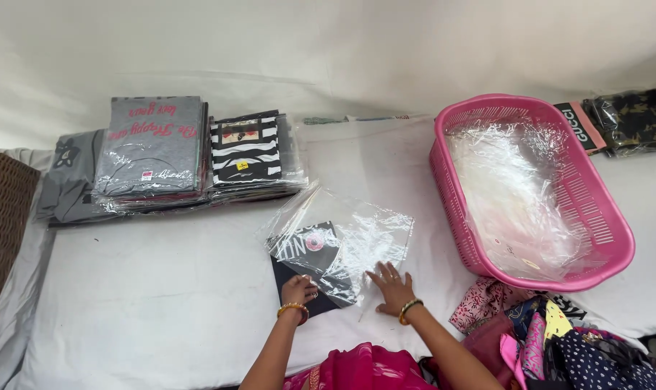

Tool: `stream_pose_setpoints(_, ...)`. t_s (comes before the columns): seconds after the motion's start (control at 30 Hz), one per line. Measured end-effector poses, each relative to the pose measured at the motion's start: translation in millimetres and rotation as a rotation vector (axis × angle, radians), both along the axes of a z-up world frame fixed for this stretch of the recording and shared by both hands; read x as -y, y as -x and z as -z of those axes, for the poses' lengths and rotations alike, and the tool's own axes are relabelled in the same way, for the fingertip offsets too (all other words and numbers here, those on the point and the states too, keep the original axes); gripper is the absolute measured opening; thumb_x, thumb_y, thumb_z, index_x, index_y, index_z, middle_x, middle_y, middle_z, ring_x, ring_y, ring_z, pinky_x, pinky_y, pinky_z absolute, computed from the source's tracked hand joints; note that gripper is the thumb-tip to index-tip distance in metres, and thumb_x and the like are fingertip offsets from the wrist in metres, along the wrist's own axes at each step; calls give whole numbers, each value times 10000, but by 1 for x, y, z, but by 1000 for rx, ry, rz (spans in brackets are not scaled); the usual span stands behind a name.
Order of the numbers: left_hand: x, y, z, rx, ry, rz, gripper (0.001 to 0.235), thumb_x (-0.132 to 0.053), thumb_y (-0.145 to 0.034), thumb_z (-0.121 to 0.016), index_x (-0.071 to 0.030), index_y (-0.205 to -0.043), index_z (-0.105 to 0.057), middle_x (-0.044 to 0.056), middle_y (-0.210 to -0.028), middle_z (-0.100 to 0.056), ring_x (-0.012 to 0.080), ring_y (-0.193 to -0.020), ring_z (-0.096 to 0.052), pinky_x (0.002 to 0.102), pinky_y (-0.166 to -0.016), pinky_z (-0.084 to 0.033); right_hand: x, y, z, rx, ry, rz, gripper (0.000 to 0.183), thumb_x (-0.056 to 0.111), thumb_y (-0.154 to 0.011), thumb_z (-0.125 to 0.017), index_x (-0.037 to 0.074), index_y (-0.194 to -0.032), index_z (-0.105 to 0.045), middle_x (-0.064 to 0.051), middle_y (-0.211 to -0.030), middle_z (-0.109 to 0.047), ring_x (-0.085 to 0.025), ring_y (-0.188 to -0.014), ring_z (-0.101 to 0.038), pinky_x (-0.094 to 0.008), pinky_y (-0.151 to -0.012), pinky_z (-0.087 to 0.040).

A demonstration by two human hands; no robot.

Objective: The person folds a striped top, a black t-shirt, and a pink striped top on a white table. They then place each folded item into a clear plastic bag and stack the packaged items on the table.

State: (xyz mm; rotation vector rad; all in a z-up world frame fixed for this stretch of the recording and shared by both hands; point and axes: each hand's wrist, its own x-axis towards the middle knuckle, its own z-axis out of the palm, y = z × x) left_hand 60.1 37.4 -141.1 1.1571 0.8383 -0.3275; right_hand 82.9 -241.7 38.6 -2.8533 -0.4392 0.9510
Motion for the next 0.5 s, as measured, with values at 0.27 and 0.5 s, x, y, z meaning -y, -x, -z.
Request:
stream_pose_setpoints(0.27,-106,40,-11,194,-232,34,146,-208,-967,-617,-75,-915,-650,54,-837,-736,146,-734,-716,253,-592,-500,21,30,132,495,-389,23,200,121,-840,-717,167,-1035,-718,-26,-1190,-651,-260,-1131,-592,-421,-940,-510)
stream_pose_setpoints(0.5,-288,105,-2,117,-464,-454,156,-194,-1037,-574,-70,-964,-635,63,-845,-683,132,-635,-584,275,-542,-486,14,21,126,637,-535,351,75,87,-813,-718,92,-886,-732,-86,-876,-701,-316,-854,-665,-410,-802,-540)
